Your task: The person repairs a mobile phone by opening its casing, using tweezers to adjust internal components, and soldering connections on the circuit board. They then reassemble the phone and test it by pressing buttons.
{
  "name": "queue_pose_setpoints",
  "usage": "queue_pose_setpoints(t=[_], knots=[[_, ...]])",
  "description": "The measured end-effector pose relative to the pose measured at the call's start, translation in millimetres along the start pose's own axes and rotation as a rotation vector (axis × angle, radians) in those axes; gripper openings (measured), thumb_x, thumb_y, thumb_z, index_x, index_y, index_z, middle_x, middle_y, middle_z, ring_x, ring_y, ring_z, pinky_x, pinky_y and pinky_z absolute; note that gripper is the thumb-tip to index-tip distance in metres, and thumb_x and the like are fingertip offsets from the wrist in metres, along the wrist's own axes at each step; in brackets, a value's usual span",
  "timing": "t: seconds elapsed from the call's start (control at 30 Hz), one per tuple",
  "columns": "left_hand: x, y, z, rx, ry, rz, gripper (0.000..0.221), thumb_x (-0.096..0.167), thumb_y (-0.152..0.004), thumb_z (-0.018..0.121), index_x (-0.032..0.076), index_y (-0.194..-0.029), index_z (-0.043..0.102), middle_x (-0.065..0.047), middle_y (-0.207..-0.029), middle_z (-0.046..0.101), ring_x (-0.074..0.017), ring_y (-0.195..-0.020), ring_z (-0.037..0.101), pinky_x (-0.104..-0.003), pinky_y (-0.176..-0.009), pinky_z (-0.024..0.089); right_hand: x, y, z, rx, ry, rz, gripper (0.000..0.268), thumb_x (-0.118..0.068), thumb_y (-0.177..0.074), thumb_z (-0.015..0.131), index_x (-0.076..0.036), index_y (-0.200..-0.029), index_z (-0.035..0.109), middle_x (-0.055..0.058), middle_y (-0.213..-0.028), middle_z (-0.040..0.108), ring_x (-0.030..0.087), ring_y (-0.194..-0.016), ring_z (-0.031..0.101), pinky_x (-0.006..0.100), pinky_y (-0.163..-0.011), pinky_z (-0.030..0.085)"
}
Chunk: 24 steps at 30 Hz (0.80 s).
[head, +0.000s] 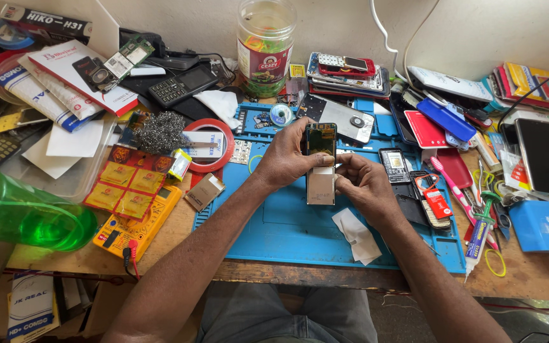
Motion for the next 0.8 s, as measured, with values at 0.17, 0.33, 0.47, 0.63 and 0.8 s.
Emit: queue_pose_setpoints(t=[0.17, 0.33, 0.47, 0.63, 0.8], knots=[[-12.9, -3.2, 0.8, -0.039, 0.159, -0.041, 0.041, 0.014, -0.078, 0.088, 0.003, -0.109, 0.063, -0.007, -0.096, 0.074, -0.0120, -0.088, 0.072, -0.029, -0.076, 0.063, 4.5, -2.1, 0.3, -0.020, -0.053, 0.024, 0.036, -0.001, -0.093, 0.064, 0.005, -0.128, 0.065, 0.007, -0.090, 0.073, 0.008, -0.075, 0.066, 0.022, -0.071, 0.055], [-33.5, -7.3, 0.7, -0.053, 0.381, -0.185, 0.043, 0.006, -0.074, 0.087, 0.000, -0.109, 0.063, -0.008, -0.093, 0.074, -0.0139, -0.083, 0.073, -0.029, -0.071, 0.063, -22.2, 2.5, 3.1, 0.000, 0.164, 0.009, 0.057, -0.004, -0.085, 0.070, -0.004, -0.140, 0.056, 0.006, -0.089, 0.073, 0.011, -0.073, 0.069, 0.024, -0.068, 0.058], [-41.9, -11.0, -6.6, -0.040, 0.438, -0.234, 0.044, 0.006, -0.073, 0.086, -0.001, -0.110, 0.063, -0.009, -0.090, 0.075, -0.0133, -0.077, 0.075, -0.027, -0.065, 0.063, -56.6, 13.0, 8.8, 0.039, 0.631, -0.435, 0.054, -0.008, -0.075, 0.082, -0.009, -0.127, 0.066, 0.009, -0.103, 0.068, 0.015, -0.081, 0.069, 0.027, -0.067, 0.059], [-63.4, -14.3, -3.5, -0.083, 0.424, -0.325, 0.040, 0.004, -0.077, 0.083, -0.002, -0.110, 0.061, -0.010, -0.086, 0.071, -0.0098, -0.063, 0.065, -0.022, -0.046, 0.050, -55.6, -1.6, 7.5, 0.149, 0.581, -0.504, 0.022, -0.011, -0.087, 0.081, -0.007, -0.107, 0.077, 0.007, -0.103, 0.067, 0.014, -0.086, 0.067, 0.027, -0.068, 0.058], [-73.6, -19.4, -5.2, -0.162, 0.572, -0.373, 0.038, 0.002, -0.082, 0.076, -0.006, -0.116, 0.061, -0.011, -0.091, 0.072, -0.0107, -0.068, 0.071, -0.019, -0.048, 0.052, -48.4, -9.5, 12.4, 0.201, 0.444, -0.325, 0.023, -0.014, -0.092, 0.079, -0.005, -0.112, 0.076, 0.004, -0.095, 0.071, 0.012, -0.082, 0.067, 0.024, -0.069, 0.057]])
Point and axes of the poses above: each hand's wrist, its own y-axis away from the middle knuckle, its own z-axis out of the palm, x = y × z, the point moved 2 cm from there along -y, towards the middle knuckle
